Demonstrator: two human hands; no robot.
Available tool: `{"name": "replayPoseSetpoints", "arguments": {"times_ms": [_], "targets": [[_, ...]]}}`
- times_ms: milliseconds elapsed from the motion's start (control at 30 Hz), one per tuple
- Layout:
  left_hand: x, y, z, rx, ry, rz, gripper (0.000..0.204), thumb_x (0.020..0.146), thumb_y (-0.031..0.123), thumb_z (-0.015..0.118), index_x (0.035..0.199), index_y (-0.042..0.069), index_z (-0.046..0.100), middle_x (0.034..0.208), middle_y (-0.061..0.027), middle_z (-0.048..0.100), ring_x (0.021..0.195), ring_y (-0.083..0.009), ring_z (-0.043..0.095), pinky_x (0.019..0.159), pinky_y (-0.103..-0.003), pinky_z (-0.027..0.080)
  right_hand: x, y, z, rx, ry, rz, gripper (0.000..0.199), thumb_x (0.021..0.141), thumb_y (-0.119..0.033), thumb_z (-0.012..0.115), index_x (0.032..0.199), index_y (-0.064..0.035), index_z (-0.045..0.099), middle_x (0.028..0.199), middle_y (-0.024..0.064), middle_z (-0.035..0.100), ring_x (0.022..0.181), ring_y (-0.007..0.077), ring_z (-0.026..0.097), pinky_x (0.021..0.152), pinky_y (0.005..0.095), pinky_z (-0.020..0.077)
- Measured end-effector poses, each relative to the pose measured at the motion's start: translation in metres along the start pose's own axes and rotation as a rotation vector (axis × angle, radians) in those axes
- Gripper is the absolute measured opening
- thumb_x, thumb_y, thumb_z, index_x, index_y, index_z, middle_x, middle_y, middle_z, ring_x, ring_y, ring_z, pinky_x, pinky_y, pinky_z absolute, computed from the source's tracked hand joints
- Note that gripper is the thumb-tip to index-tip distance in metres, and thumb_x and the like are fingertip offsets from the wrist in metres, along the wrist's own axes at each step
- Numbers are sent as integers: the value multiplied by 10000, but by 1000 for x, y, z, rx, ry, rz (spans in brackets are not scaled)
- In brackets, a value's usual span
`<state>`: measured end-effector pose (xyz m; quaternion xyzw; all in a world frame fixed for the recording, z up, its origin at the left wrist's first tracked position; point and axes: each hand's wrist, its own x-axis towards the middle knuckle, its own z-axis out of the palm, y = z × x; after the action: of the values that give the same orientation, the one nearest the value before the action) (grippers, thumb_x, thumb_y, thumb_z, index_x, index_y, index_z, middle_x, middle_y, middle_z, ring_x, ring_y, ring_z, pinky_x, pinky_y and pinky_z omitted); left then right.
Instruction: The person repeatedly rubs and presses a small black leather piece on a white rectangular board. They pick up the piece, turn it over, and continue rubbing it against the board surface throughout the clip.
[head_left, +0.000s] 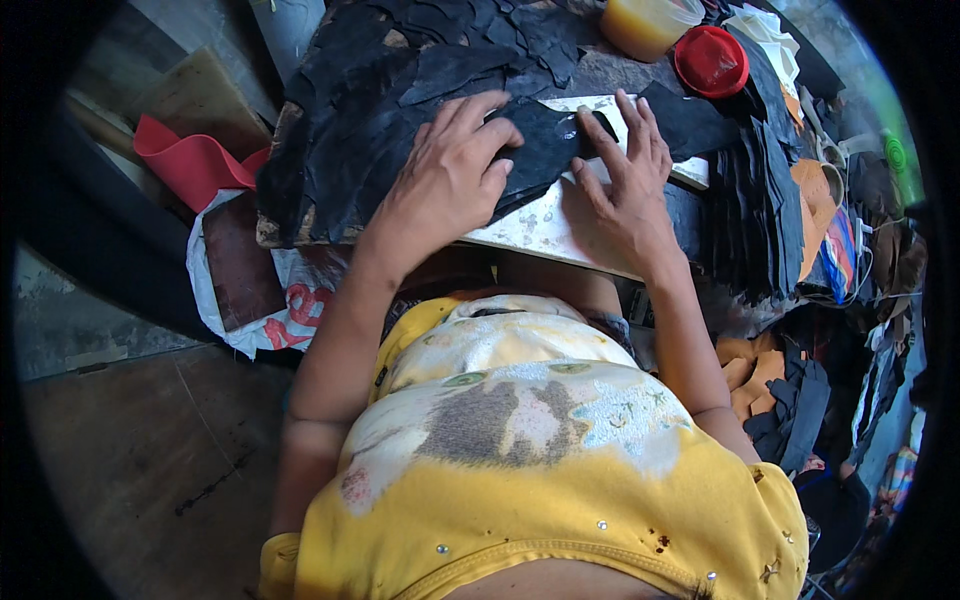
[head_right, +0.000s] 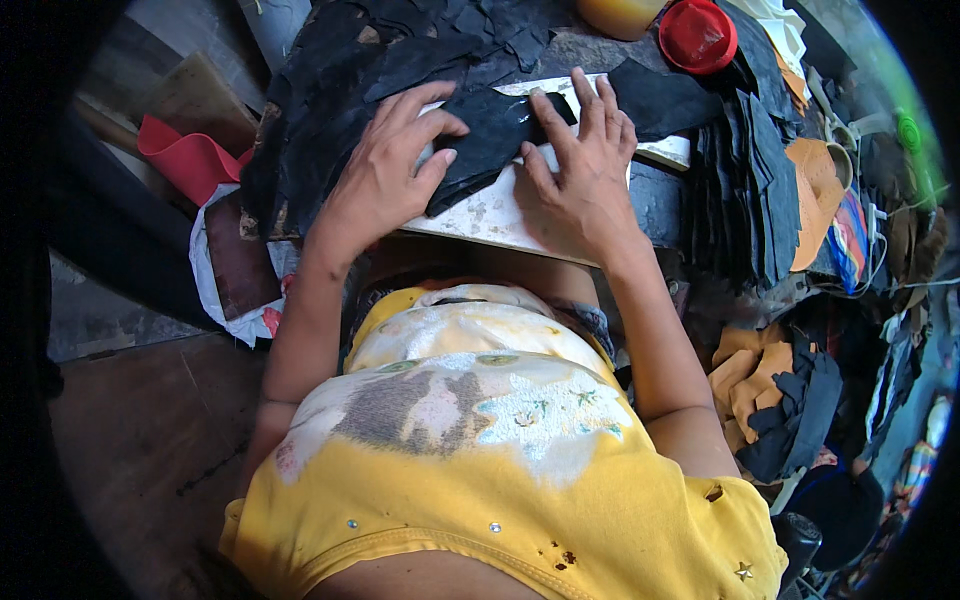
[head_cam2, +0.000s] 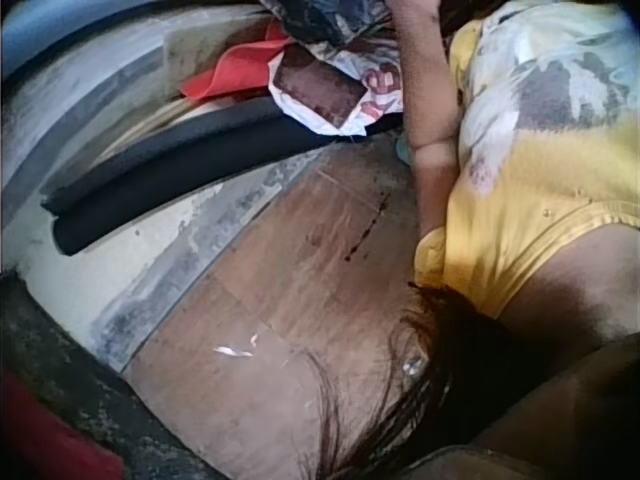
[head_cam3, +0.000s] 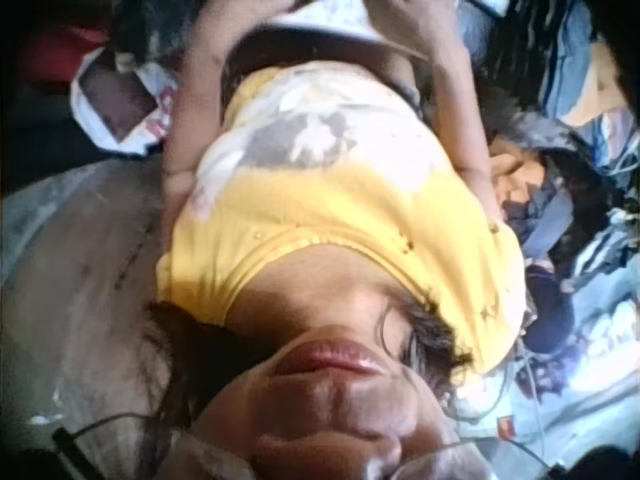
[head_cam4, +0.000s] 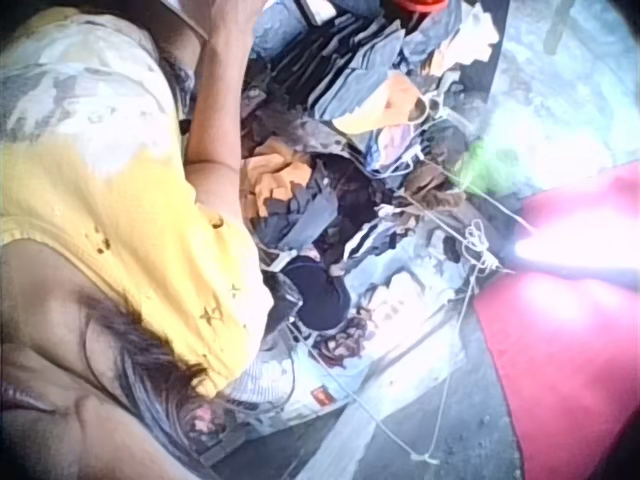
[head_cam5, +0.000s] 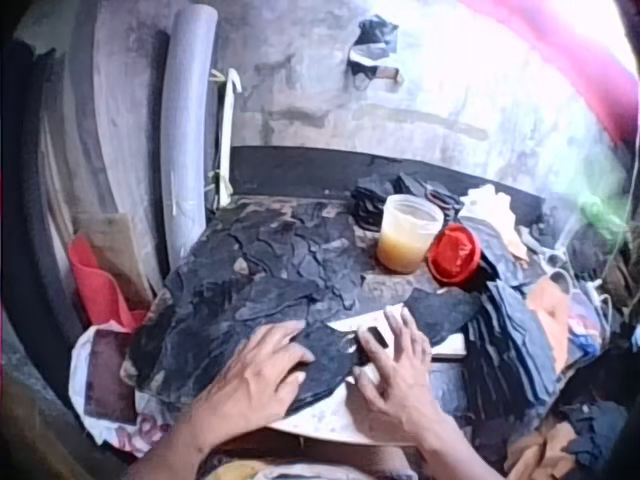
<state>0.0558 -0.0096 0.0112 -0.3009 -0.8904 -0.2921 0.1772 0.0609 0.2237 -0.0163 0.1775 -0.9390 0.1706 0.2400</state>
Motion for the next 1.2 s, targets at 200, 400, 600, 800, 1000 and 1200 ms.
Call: {"name": "replayPoseSetpoints", "arguments": {"times_ms": [200, 400, 600, 800, 1000, 1200], "targets": [[1, -22, 11, -190, -169, -50, 414, 906, 139, 598, 1320, 140, 610, 1460, -108, 491, 1383, -303, 418, 1148, -448, 312, 1, 10, 1, -144, -58, 66, 601, 923, -453, 546, 1444, -160, 487, 1584, 208, 234, 1483, 406, 144, 1149, 574, 123], [-3, -26, 16, -227, -158, -52, 420, 911, 162, 592, 1331, 160, 607, 1477, -96, 470, 1363, -309, 436, 1143, -454, 319, -8, -30, -9, -328, -127, 41, 585, 958, -433, 481, 1389, -39, 513, 1580, 215, 240, 1492, 387, 129, 1149, 595, 62], [-4, -31, 16, -241, -168, -25, 430, 910, 159, 574, 1339, 161, 602, 1490, -98, 451, 1361, -322, 434, 1143, -452, 319, -17, -26, -13, -250, -139, 61, 496, 973, -388, 484, 1399, -136, 520, 1569, 201, 264, 1492, 393, 120, 1146, 614, 57], [-3, -33, 14, -274, -182, 1, 464, 888, 141, 574, 1352, 148, 586, 1491, -107, 452, 1364, -328, 430, 1144, -440, 321, 6, 15, -2, -265, -191, 61, 570, 963, -506, 464, 1406, -153, 526, 1585, 168, 266, 1508, 368, 83, 1138, 656, 55], [-2, -34, 11, -489, -178, -66, 631, 846, 67, 607, 1450, 97, 427, 1494, -147, 440, 1384, -308, 419, 1149, -423, 318, 9, 9, -13, -301, -220, -30, 514, 988, -499, 424, 1448, -280, 492, 1626, 73, 213, 1512, 365, 59, 1123, 688, 9], [-8, -32, 15, -659, -59, -105, 849, 806, 39, 675, 1531, 93, 237, 1512, -222, 374, 1420, -316, 368, 1174, -420, 280, 12, -16, -5, -233, -219, -140, 542, 1015, -488, 337, 1448, -199, 487, 1612, 108, 234, 1509, 381, 37, 1104, 710, -2]]}}
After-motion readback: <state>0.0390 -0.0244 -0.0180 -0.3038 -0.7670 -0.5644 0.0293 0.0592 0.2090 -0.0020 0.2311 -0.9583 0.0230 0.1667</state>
